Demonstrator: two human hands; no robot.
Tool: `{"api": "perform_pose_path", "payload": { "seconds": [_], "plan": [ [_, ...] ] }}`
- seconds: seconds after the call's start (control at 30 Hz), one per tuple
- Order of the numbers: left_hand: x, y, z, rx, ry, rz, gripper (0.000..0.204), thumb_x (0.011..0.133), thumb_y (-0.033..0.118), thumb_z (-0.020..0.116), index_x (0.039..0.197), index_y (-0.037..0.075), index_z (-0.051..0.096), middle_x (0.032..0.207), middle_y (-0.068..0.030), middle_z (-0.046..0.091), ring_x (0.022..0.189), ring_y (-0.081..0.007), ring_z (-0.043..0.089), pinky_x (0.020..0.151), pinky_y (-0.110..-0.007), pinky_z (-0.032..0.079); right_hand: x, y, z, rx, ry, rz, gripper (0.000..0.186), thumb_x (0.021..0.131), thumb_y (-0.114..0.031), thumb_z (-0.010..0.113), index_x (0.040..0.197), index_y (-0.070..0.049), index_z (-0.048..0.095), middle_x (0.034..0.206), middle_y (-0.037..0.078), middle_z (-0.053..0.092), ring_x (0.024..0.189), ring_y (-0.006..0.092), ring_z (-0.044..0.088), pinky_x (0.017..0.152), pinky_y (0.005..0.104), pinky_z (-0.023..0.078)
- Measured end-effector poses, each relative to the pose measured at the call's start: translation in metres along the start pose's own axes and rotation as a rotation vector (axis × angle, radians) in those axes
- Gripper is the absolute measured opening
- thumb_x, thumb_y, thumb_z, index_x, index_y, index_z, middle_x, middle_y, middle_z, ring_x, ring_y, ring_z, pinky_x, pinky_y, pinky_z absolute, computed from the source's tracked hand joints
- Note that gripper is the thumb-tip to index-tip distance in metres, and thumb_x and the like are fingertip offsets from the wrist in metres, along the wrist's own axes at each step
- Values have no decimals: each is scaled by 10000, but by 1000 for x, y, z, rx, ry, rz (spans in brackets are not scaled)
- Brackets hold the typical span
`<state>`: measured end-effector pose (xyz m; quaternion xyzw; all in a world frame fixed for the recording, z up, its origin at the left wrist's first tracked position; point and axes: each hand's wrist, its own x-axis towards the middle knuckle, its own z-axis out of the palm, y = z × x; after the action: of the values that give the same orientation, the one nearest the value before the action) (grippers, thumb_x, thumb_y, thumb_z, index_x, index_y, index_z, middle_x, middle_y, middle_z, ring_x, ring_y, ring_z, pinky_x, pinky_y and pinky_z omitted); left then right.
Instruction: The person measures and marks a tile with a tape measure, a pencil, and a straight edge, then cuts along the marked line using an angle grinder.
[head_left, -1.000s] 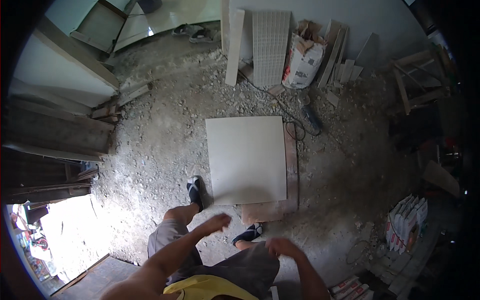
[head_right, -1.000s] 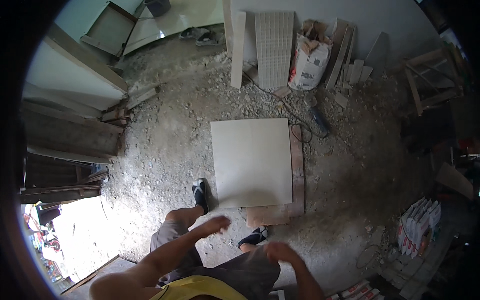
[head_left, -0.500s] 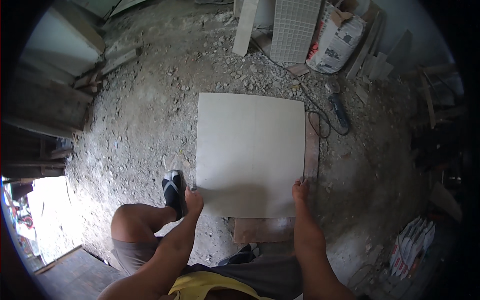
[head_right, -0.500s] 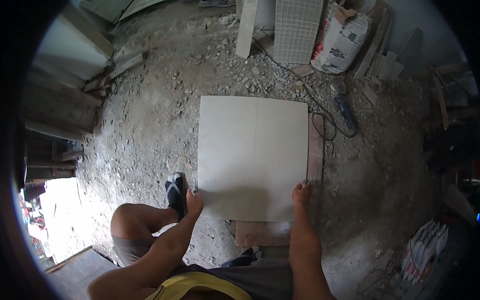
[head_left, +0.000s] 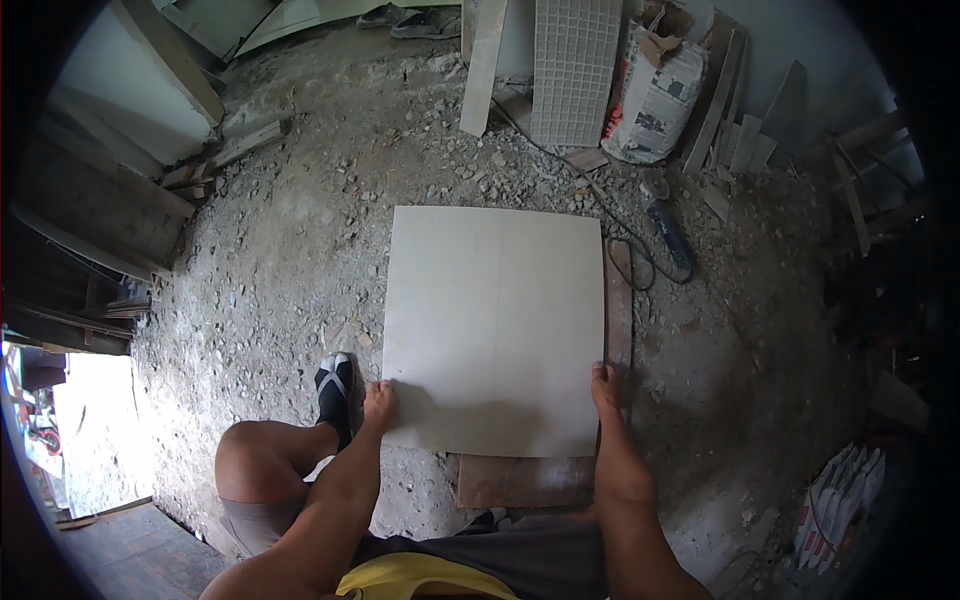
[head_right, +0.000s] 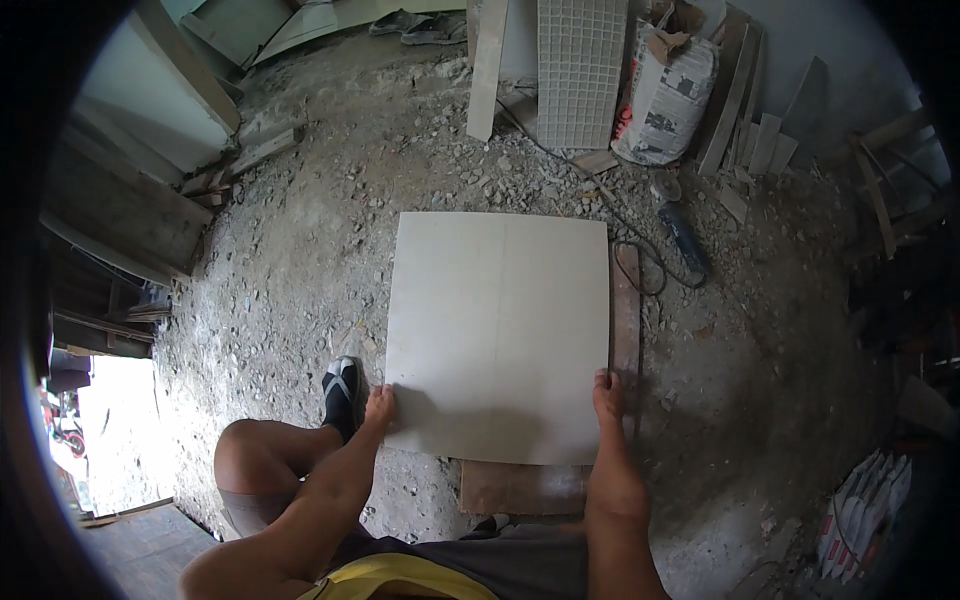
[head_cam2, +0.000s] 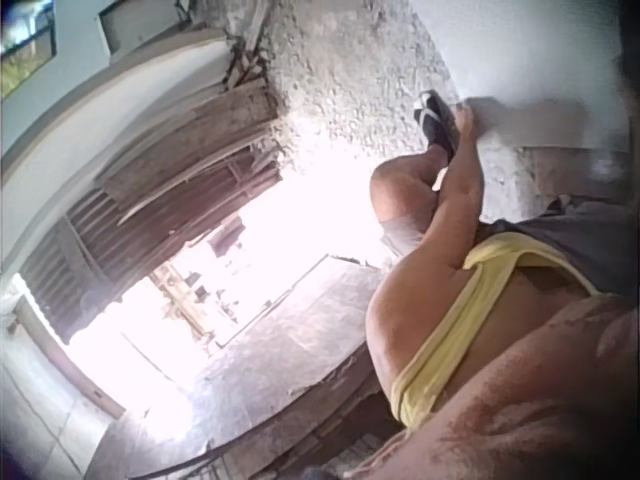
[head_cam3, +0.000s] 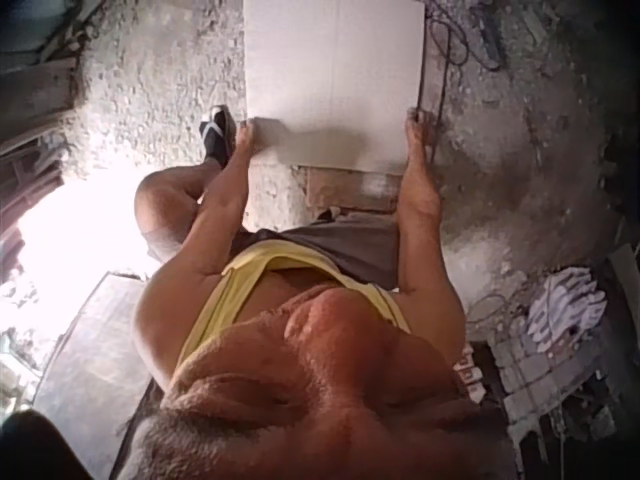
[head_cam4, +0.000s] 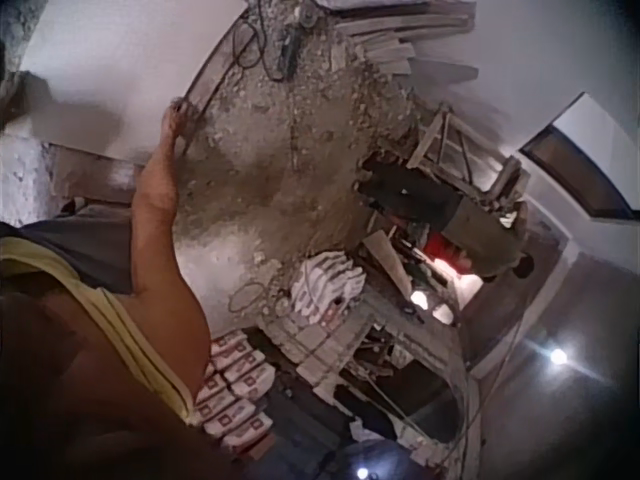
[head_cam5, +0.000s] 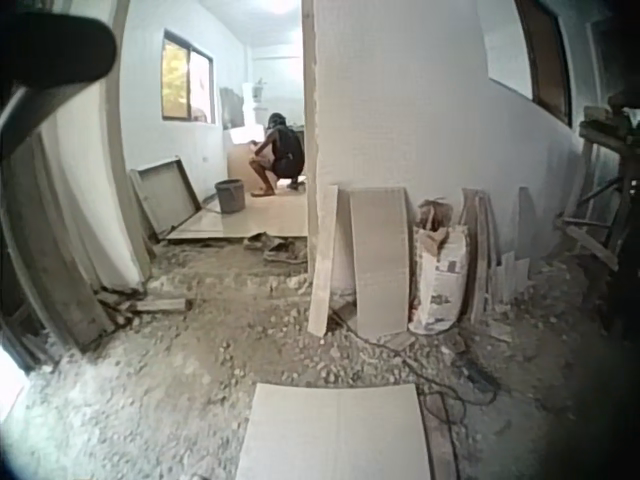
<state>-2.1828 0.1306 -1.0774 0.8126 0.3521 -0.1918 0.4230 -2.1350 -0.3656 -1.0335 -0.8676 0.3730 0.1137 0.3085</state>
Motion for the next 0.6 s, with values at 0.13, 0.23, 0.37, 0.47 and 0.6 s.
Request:
{"api": "perform_pose_path", "payload": {
  "seconds": [0.13, 0.23, 0.37, 0.47, 0.6],
  "plan": [
    [28, -21, -78, -6, 257, 70, 594, 988, 522, 349, 1245, 42, 585, 1173, -282, 623, 1122, -473, 578, 965, -508, 444, -20, -55, 50, 276, -68, -97, 478, 959, -462, 533, 1107, -19, 637, 1094, 179, 671, 1017, 350, 629, 892, 431, 474],
    [-5, 30, -70, -2, 302, -113, 600, 983, 579, 317, 1237, 140, 637, 1121, -211, 677, 1076, -448, 620, 932, -508, 470, -28, -46, 24, 335, 39, -43, 479, 959, -465, 539, 1009, -2, 651, 1010, 162, 672, 922, 311, 626, 839, 429, 474],
    [-30, 57, -92, 10, 321, -168, 615, 974, 613, 329, 1219, 148, 647, 1130, -174, 688, 1088, -411, 625, 931, -507, 470, -48, -74, 1, 412, 130, -68, 471, 963, -459, 545, 968, -1, 655, 925, 121, 651, 869, 261, 596, 832, 409, 467],
    [-26, 66, -121, -37, 541, 41, 626, 990, 591, 338, 1145, 83, 670, 1046, -227, 676, 1010, -414, 640, 866, -507, 475, -86, -103, -9, 588, 143, -82, 457, 973, -447, 540, 937, -4, 645, 854, 66, 603, 834, 208, 548, 799, 376, 461],
    [-50, 194, -188, -133, 642, 434, 613, 984, 567, 426, 994, 16, 695, 833, -244, 663, 806, -400, 647, 758, -462, 482, -117, -119, -30, 998, 293, -117, 454, 970, -473, 551, 1014, -26, 620, 915, 31, 584, 832, 176, 525, 770, 336, 452]
  ]
}}
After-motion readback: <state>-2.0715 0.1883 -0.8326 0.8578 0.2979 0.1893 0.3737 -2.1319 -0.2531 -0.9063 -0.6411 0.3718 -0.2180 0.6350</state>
